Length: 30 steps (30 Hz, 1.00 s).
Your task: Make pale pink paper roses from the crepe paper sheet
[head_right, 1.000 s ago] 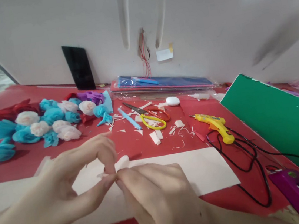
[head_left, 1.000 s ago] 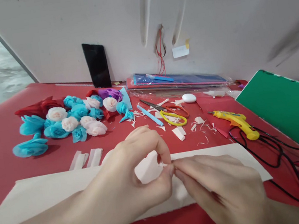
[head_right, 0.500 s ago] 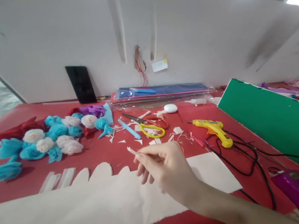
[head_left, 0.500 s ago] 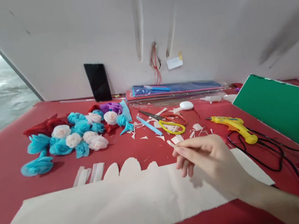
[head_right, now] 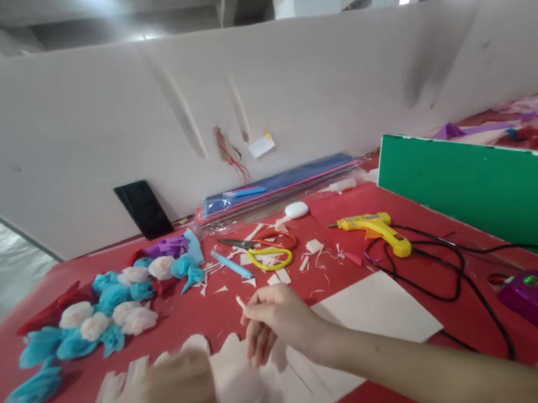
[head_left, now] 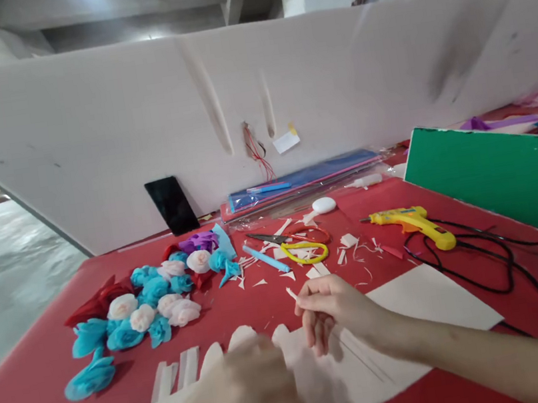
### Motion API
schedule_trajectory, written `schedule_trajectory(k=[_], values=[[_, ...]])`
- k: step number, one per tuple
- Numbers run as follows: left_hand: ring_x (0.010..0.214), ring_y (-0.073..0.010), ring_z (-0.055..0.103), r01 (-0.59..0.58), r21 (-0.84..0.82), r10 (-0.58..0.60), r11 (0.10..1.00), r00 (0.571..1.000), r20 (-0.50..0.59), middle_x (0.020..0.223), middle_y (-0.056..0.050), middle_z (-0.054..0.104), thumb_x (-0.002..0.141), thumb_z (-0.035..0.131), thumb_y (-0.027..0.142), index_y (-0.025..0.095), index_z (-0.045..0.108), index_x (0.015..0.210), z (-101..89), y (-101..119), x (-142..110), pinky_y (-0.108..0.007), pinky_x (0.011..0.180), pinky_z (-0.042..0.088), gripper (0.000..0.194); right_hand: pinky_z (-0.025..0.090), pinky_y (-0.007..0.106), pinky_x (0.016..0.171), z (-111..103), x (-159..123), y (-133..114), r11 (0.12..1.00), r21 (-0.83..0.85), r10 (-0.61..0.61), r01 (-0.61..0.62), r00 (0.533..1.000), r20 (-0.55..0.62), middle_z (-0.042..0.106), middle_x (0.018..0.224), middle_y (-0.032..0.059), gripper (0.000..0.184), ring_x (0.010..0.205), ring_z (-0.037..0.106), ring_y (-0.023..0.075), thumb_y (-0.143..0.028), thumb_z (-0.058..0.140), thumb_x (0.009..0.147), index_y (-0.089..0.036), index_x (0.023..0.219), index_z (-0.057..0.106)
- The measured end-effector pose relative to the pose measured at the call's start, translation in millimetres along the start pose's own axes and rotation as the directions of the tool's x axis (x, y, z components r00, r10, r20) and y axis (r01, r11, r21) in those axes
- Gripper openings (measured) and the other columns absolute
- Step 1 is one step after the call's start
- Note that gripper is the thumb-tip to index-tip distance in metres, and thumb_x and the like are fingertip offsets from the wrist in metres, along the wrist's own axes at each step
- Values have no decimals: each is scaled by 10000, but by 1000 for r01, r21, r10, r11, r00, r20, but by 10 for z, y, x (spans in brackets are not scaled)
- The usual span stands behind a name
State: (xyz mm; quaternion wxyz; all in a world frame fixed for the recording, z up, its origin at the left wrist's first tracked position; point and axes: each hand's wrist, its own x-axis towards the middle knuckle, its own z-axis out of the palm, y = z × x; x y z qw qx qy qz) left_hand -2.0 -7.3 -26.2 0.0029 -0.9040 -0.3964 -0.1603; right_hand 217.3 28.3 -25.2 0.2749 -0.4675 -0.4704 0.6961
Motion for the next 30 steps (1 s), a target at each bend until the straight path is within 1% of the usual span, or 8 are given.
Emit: schedule_trajectory(k=[2, 4, 6, 9, 17, 24, 27, 30], values=[[820, -162, 643, -107, 11, 107, 994, 994, 36, 1022, -59, 658, 945, 556, 319, 168, 622, 1047, 88, -46, 194, -343, 745, 571, 194, 565, 312, 658, -14, 25, 50, 998, 5, 56, -56, 998, -7, 660, 977, 46, 258, 756, 653, 146, -348, 554, 958, -138, 1099, 604], [767, -169, 635, -114, 45, 114, 992, 993, 1, 905, -43, 668, 952, 525, 277, 154, 634, 986, 194, -85, 343, -347, 718, 560, 168, 571, 348, 713, -31, 43, 80, 996, 12, 93, -93, 996, -14, 653, 1051, 63, 269, 835, 659, 171, -337, 563, 953, -144, 1138, 594], [739, -192, 620, -101, 67, 105, 993, 992, -63, 836, -46, 676, 967, 436, 253, 164, 651, 980, 285, -113, 416, -358, 695, 542, 233, 570, 360, 733, -47, 52, 98, 993, 19, 113, -112, 993, -21, 650, 1073, 68, 274, 860, 660, 179, -333, 566, 951, -146, 1149, 592], [710, -199, 602, -120, 57, 127, 991, 982, -139, 800, -44, 692, 970, 375, 239, 194, 684, 974, 374, -141, 413, -361, 705, 509, 312, 571, 347, 713, -61, 55, 119, 993, 25, 118, -118, 993, -30, 654, 1049, 63, 266, 833, 660, 170, -333, 562, 954, -144, 1138, 595], [790, -201, 620, -124, -23, 115, 992, 963, -245, 806, -15, 712, 964, 451, 201, 241, 690, 845, 488, -204, 317, -428, 955, 370, 270, 524, 238, 536, -95, 82, 174, 997, 9, 71, -71, 997, -19, 646, 838, 8, 232, 602, 605, 97, -340, 536, 970, -130, 1035, 610], [789, -179, 633, -58, -168, 26, 984, 982, -188, 813, 4, 707, 959, 414, 177, 226, 607, 891, 487, -179, 301, -416, 988, 374, 211, 440, 179, 414, -106, 90, 186, 1000, -11, 23, -23, 1000, -7, 597, 670, -43, 244, 449, 522, 57, -337, 504, 989, -122, 951, 612], [752, -171, 633, -4, -233, -30, 973, 989, -146, 787, -3, 684, 969, 416, 218, 201, 602, 863, 464, -152, 320, -416, 913, 455, 215, 430, 173, 399, -100, 84, 191, 1000, -13, 11, -11, 1000, -7, 586, 637, -53, 246, 429, 518, 54, -329, 495, 995, -121, 934, 612], [750, -160, 635, 54, -299, -81, 953, 994, -79, 804, -12, 659, 968, 492, 300, 160, 616, 854, 451, -155, 338, -373, 791, 527, 220, 434, 172, 400, -97, 84, 197, 1000, -12, 4, -4, 1000, -7, 583, 625, -56, 246, 426, 520, 54, -323, 495, 995, -120, 920, 612]])
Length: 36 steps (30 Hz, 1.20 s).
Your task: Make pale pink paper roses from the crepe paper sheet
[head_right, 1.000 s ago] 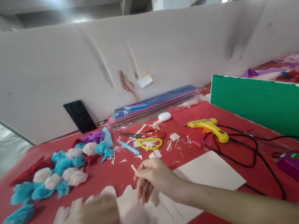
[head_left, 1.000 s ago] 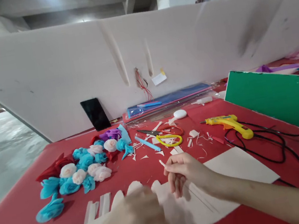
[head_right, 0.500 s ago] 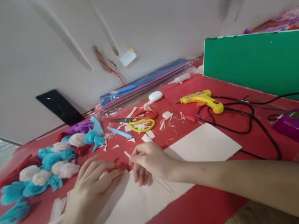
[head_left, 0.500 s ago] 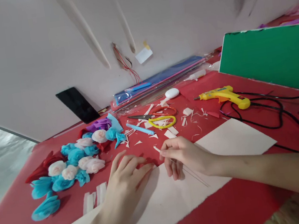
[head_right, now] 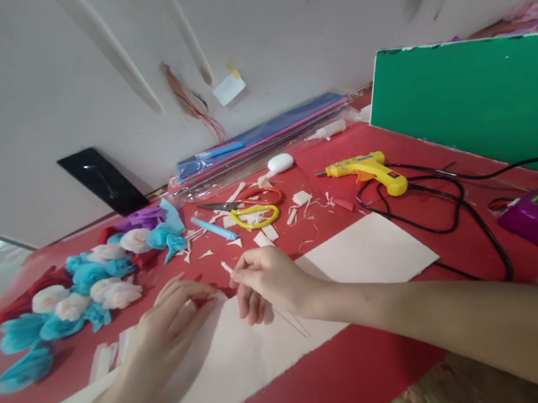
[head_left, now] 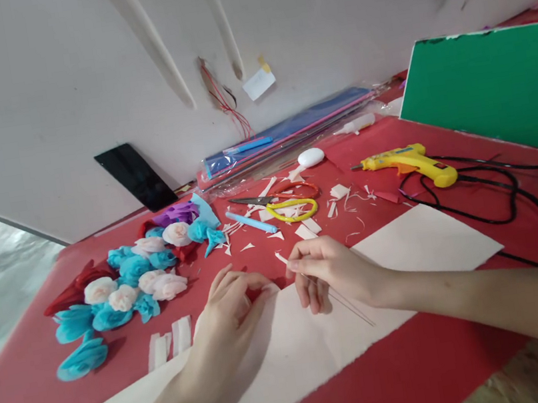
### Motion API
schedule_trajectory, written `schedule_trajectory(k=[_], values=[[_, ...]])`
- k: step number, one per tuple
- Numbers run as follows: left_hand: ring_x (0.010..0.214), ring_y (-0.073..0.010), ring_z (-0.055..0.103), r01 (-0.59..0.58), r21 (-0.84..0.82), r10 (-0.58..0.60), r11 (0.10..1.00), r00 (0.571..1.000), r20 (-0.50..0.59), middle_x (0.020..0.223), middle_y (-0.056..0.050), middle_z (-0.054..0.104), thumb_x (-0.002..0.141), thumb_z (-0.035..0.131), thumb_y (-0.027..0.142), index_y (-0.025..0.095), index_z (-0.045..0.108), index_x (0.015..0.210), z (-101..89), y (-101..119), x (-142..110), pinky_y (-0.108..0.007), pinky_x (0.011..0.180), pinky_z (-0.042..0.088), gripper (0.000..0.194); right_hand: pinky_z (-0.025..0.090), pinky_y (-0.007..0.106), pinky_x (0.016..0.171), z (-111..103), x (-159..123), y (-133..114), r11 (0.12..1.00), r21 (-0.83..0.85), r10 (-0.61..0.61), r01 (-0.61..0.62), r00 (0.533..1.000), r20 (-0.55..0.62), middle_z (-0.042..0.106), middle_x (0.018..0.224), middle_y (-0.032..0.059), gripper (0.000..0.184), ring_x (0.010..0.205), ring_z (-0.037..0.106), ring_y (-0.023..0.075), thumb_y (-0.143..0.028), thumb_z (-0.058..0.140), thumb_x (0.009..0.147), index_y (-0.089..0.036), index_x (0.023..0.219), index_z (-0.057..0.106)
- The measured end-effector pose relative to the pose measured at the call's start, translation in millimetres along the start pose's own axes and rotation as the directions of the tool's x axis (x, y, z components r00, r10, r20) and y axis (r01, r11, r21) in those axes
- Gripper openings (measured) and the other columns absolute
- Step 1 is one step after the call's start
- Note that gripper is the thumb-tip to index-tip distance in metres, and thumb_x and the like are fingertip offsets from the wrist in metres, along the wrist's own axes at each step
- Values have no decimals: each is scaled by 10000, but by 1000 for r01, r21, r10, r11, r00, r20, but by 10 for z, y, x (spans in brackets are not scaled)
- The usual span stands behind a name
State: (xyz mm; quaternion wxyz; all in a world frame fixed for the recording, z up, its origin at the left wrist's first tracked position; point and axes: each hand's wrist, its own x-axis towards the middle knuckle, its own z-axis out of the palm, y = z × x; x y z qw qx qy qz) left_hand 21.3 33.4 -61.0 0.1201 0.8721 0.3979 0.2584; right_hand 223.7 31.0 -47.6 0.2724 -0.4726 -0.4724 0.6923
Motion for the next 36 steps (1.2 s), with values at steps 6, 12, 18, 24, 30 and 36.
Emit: schedule_trajectory(k=[6, 12, 18, 24, 30, 36], values=[[780, -156, 637, 174, -123, -162, 977, 981, 106, 903, -36, 659, 942, 557, 343, 148, 630, 932, -10, -55, 7, -340, 732, 557, 208, 432, 171, 396, 7, 15, 7, 1000, -3, 5, -5, 1000, -10, 589, 639, -52, 248, 427, 519, 53, -332, 496, 994, -120, 940, 613], [811, -168, 643, 385, -267, -364, 884, 923, 126, 966, -51, 650, 946, 552, 338, 139, 610, 1024, -29, -52, -17, -343, 719, 565, 221, 424, 166, 385, 25, 25, 14, 1000, -5, -2, 2, 1000, -17, 583, 623, -56, 252, 420, 519, 52, -331, 494, 996, -119, 931, 613], [769, -160, 643, 436, -355, -412, 827, 899, 145, 912, -40, 652, 951, 541, 354, 135, 606, 1020, -60, -52, -17, -335, 699, 564, 239, 411, 158, 365, 26, 37, 15, 999, 18, -29, 29, 1000, -12, 571, 585, -67, 250, 395, 514, 50, -316, 488, 1000, -118, 911, 611], [911, -199, 632, 422, -336, -415, 842, 905, 97, 1026, -63, 644, 929, 575, 343, 144, 617, 1019, -99, -52, -7, -401, 815, 543, 222, 401, 153, 353, 27, 48, 46, 997, 50, -66, 65, 998, 8, 571, 574, -69, 255, 388, 518, 50, -322, 494, 997, -118, 895, 608], [830, -177, 643, 457, -441, -432, 773, 887, 163, 984, -55, 645, 937, 565, 348, 133, 606, 1031, -50, -52, -11, -358, 735, 564, 238, 402, 152, 351, 22, 46, 60, 994, 73, -82, 80, 997, 16, 570, 579, -68, 256, 390, 517, 49, -332, 500, 993, -120, 897, 604], [831, -179, 647, 452, -527, -421, 720, 888, 187, 918, -41, 648, 931, 571, 354, 133, 600, 963, -52, -40, -13, -364, 748, 562, 226, 398, 156, 354, 26, 43, 52, 994, 76, -78, 76, 997, 15, 566, 563, -71, 261, 387, 517, 52, -330, 500, 993, -122, 871, 601]])
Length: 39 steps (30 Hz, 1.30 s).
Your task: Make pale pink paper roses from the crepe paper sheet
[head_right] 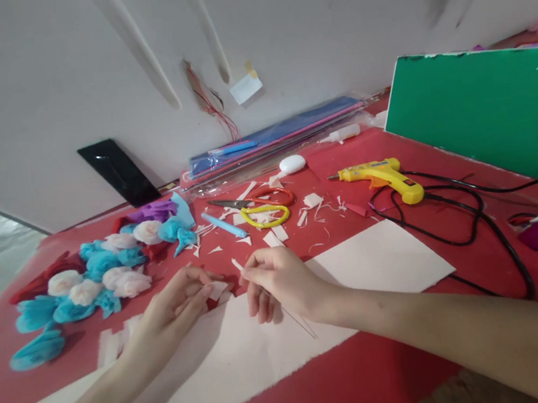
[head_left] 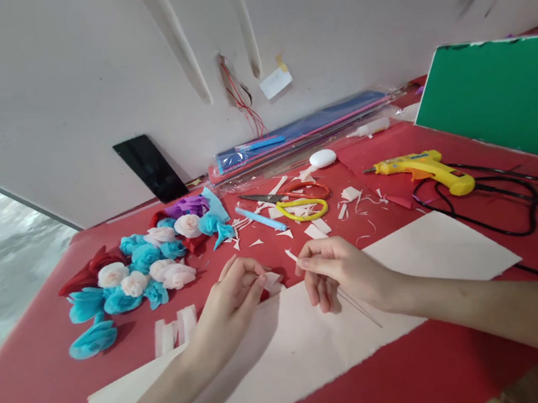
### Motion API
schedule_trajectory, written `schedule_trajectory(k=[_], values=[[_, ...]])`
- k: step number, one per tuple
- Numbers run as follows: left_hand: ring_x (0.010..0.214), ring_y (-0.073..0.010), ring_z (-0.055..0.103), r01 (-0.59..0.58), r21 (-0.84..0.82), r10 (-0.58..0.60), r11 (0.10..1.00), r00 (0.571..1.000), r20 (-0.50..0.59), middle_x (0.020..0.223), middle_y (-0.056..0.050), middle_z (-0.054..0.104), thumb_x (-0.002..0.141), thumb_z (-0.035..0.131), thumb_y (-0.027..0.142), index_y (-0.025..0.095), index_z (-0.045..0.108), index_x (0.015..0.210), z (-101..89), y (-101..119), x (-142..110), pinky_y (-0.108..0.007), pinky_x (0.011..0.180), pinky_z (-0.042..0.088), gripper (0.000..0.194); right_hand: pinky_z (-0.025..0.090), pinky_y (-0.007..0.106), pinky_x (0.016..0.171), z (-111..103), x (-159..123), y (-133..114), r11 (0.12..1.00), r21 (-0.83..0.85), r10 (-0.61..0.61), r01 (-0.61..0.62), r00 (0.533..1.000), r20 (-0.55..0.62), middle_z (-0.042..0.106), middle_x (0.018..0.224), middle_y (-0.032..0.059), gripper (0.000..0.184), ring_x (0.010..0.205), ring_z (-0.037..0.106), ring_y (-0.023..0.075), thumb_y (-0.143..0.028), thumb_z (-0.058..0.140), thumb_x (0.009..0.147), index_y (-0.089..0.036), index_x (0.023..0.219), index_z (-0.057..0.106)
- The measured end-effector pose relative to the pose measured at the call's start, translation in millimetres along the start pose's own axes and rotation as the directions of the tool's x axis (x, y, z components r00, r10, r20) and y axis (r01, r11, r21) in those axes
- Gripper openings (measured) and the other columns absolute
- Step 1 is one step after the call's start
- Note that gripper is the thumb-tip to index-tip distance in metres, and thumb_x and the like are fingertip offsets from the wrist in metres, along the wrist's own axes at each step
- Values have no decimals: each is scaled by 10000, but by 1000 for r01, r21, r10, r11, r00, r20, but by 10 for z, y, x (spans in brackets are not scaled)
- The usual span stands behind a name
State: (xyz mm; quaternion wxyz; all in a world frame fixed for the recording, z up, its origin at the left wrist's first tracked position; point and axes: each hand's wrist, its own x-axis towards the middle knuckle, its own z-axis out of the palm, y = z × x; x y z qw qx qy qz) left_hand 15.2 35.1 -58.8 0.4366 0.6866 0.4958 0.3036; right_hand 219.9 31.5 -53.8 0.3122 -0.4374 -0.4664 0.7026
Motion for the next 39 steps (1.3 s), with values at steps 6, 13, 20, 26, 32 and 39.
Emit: schedule_trajectory(k=[6, 13, 20, 26, 32, 39], values=[[842, -184, 659, 5, -56, -3, 998, 999, 34, 916, -45, 661, 922, 578, 382, 135, 590, 909, -5, 15, -8, -375, 767, 565, 248, 408, 161, 361, 14, -9, -4, 1000, 13, -4, 4, 1000, -6, 563, 542, -75, 278, 383, 522, 56, -331, 502, 990, -129, 817, 585], [796, -168, 639, 5, -84, -5, 996, 1000, -8, 902, -36, 646, 933, 566, 363, 135, 603, 960, -40, 57, -10, -344, 720, 553, 233, 386, 163, 336, 13, 11, 11, 998, 44, -36, 37, 999, -13, 601, 484, -42, 231, 355, 537, 81, -243, 523, 920, -172, 701, 502], [698, -144, 618, -14, -137, 2, 990, 996, -85, 788, -16, 646, 864, 614, 357, 165, 583, 819, -99, 196, -20, -265, 608, 518, 200, 419, 183, 374, 98, -62, -61, 991, 42, -126, 126, 992, 5, 639, 527, -13, 226, 397, 582, 98, -311, 535, 885, -176, 704, 533], [661, -174, 640, -56, -139, 33, 989, 986, -164, 682, -4, 657, 806, 648, 398, 203, 616, 762, -221, 410, -143, -269, 578, 528, 202, 489, 152, 537, 312, -290, -237, 955, -29, -294, 295, 955, 34, 685, 633, -19, 212, 560, 642, 67, -296, 539, 935, -177, 766, 585], [732, -235, 669, -114, -126, 77, 985, 961, -267, 633, -22, 660, 799, 645, 487, 223, 667, 770, -290, 453, -281, -322, 611, 557, 267, 512, 77, 637, 434, -534, -371, 524, -517, -742, 677, 661, 114, 759, 797, -49, 176, 710, 709, 50, -98, 542, 923, -234, 911, 653], [647, -216, 662, -226, -172, 174, 959, 946, -272, 615, -14, 682, 766, 706, 405, 254, 725, 708, -272, 811, -331, -308, 576, 581, 163, 539, 150, 708, 588, -622, -458, 9, -825, -925, 564, 317, 207, 778, 786, -11, 92, 678, 729, 106, -170, 530, 948, -213, 961, 610]])
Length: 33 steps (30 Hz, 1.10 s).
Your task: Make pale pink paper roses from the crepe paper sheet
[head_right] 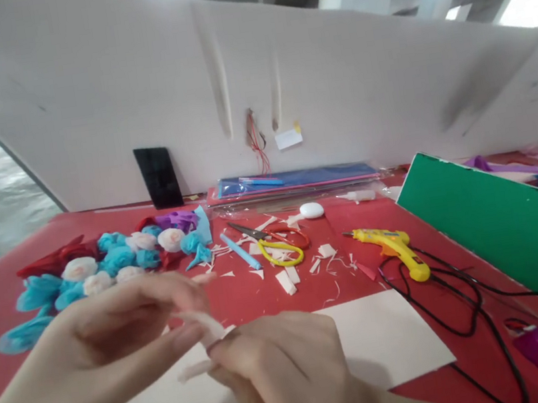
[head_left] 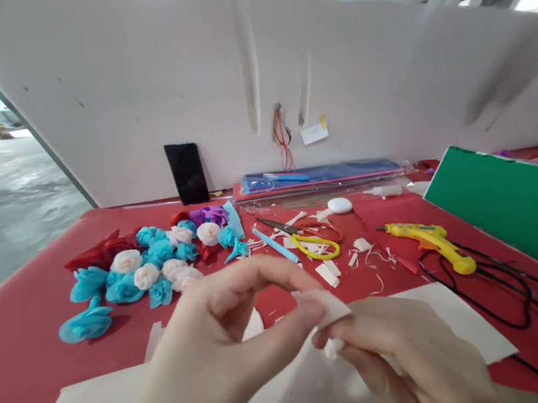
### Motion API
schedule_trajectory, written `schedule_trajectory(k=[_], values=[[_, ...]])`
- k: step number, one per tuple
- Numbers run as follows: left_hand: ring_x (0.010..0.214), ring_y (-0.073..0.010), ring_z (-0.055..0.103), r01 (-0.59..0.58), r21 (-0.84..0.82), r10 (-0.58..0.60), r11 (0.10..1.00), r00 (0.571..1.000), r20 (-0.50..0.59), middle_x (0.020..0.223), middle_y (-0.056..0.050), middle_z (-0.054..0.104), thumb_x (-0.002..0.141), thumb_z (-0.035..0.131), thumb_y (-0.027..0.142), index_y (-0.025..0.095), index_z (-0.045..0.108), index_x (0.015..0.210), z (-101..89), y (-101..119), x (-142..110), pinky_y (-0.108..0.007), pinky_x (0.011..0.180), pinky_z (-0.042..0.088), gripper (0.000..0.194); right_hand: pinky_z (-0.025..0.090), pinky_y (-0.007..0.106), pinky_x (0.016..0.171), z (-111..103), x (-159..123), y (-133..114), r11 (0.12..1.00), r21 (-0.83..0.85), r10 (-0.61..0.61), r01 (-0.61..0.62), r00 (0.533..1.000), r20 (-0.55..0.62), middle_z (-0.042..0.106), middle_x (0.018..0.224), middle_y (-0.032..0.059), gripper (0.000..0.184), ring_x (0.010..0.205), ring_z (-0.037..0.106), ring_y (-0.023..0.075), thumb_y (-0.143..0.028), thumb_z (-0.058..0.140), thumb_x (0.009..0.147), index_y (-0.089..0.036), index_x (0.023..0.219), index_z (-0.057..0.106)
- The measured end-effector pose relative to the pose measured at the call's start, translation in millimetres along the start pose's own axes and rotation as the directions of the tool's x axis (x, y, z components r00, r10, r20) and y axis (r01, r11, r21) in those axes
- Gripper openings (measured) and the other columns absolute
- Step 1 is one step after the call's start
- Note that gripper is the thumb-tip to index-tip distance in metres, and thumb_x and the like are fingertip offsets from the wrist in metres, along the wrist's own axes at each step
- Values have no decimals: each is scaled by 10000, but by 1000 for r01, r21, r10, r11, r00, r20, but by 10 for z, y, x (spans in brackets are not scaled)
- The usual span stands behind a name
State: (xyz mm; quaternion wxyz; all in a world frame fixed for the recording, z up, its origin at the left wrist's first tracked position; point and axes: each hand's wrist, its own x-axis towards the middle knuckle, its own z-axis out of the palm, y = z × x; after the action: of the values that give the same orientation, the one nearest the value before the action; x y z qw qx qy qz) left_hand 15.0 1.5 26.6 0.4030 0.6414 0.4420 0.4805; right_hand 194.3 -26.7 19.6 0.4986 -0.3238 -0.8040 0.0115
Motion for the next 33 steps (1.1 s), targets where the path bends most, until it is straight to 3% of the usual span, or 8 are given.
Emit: schedule_trajectory(k=[3, 7, 13, 21, 27, 33], values=[[575, -154, 643, -25, -141, 38, 990, 995, 93, 632, 31, 705, 736, 747, 276, 296, 741, 669, 32, 137, 2, -233, 559, 580, 70, 534, 172, 666, -8, 4, 3, 999, -30, 20, -20, 1000, 19, 771, 775, -20, 102, 654, 717, 111, -148, 536, 941, -234, 959, 587], [612, -124, 670, -20, -203, 45, 979, 991, 123, 671, 62, 734, 734, 739, 194, 331, 760, 675, 72, 163, 1, -164, 605, 583, 151, 518, 206, 574, -23, 27, 39, 999, -42, 4, -5, 1000, -17, 742, 680, -21, 107, 560, 686, 126, -127, 552, 917, -230, 901, 575], [642, -126, 686, -39, -175, 60, 984, 992, 113, 696, 68, 738, 770, 726, 213, 333, 757, 733, 106, 106, -12, -158, 628, 595, 129, 504, 215, 546, 4, -17, 62, 997, -34, 70, -70, 998, -10, 721, 635, -24, 90, 515, 658, 122, -161, 565, 914, -225, 858, 593], [634, -135, 677, -51, -81, 58, 995, 995, 84, 680, 58, 737, 733, 749, 234, 317, 772, 738, 89, 82, -12, -181, 643, 593, 86, 502, 164, 566, 20, 15, 97, 999, -33, 30, -29, 1000, 2, 739, 669, -31, 117, 551, 677, 87, -173, 552, 942, -190, 850, 622], [705, -73, 684, 11, -81, 4, 997, 983, 185, 735, 125, 734, 785, 715, 233, 356, 744, 754, 35, 59, -18, -70, 668, 535, 130, 478, 196, 551, 22, 17, 125, 998, -60, -16, 16, 1000, 2, 705, 630, -34, 134, 566, 679, 100, -169, 554, 941, -161, 843, 644], [715, -43, 690, -43, 61, 32, 997, 985, 170, 762, 161, 732, 772, 737, 304, 408, 732, 776, -9, 48, -12, -14, 672, 501, 105, 473, 174, 578, 34, 19, 135, 1000, -22, -10, 10, 1000, 11, 729, 686, -18, 151, 579, 668, 78, -170, 561, 939, -141, 820, 650]])
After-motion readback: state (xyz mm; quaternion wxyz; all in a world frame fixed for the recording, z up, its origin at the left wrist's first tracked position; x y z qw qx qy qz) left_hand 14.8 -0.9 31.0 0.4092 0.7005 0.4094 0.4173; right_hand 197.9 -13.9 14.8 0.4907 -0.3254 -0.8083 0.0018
